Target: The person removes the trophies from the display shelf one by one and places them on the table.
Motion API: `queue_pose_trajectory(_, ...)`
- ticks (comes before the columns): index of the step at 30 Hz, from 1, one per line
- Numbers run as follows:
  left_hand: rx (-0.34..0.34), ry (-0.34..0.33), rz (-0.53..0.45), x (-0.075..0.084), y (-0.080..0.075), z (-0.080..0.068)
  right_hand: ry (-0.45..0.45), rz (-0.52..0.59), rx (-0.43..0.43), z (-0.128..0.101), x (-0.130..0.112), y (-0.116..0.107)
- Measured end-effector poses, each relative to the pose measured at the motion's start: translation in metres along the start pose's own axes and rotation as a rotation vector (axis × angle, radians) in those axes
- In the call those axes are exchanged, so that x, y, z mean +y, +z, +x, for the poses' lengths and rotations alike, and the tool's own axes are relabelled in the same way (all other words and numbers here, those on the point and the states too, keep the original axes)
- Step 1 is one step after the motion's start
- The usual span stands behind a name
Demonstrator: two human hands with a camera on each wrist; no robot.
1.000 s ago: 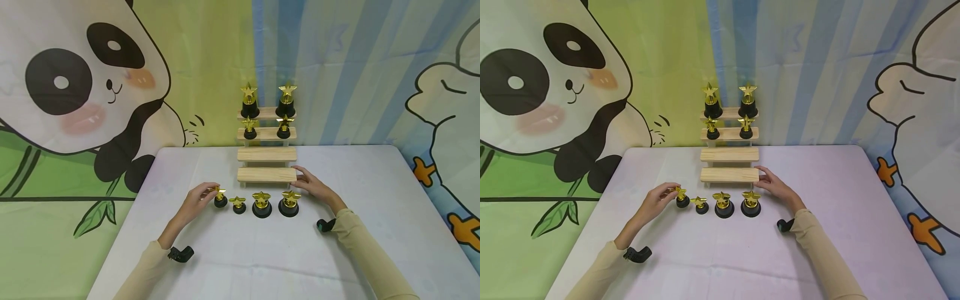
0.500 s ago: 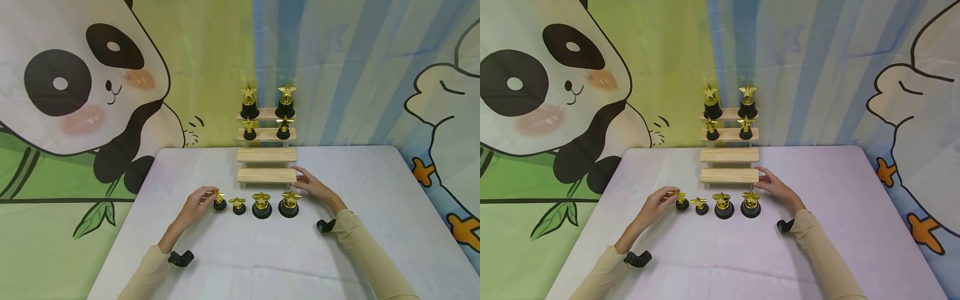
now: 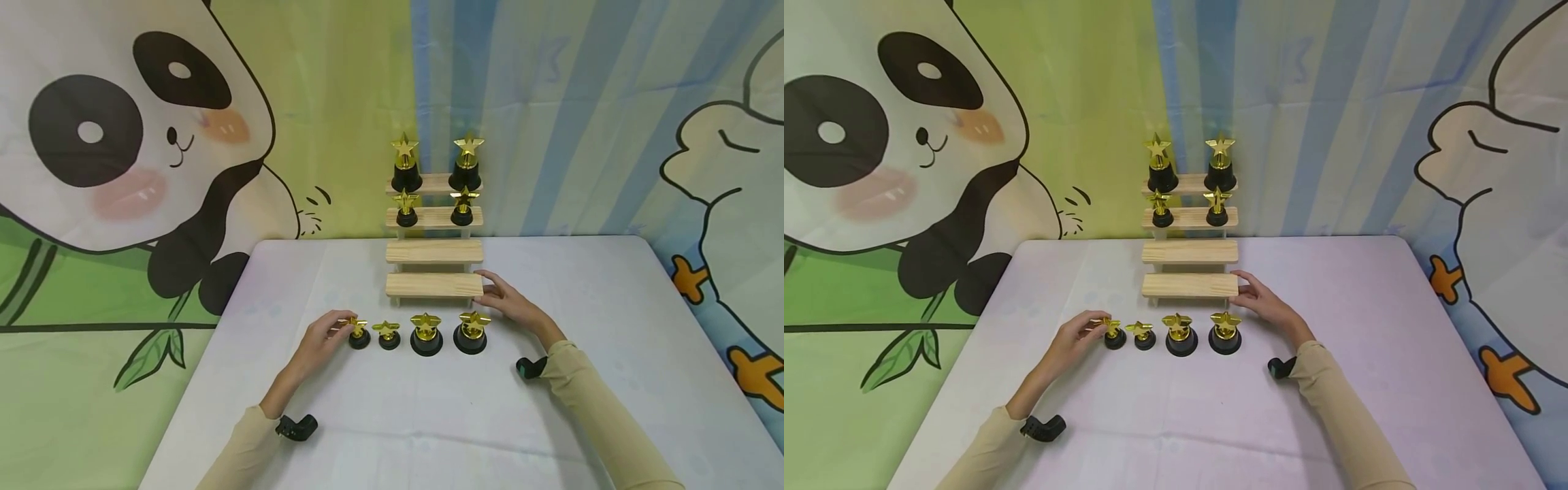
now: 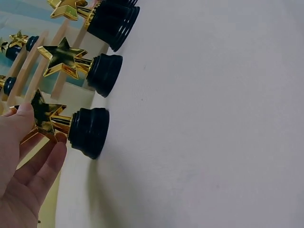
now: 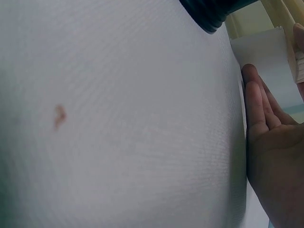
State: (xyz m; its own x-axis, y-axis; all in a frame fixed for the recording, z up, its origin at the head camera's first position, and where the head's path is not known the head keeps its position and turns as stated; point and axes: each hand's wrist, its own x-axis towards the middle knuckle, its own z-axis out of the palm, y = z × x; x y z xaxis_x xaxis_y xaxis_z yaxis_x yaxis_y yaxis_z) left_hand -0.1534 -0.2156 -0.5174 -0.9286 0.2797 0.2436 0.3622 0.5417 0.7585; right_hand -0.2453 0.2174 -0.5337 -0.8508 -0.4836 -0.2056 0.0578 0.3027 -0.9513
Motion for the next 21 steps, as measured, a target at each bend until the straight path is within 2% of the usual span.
queue_pose_trajectory(9,-0.017,-0.006,-0.007,0.0012,0.0025,-0.0042,0.018,-0.008,0.007,-0.0004,0.0001,0.0005)
queue_pose_trajectory(21,0.007,-0.038,-0.007,-0.0006,0.007,-0.0067,0.02,-0.013,-0.001,0.0007,-0.0001,-0.001)
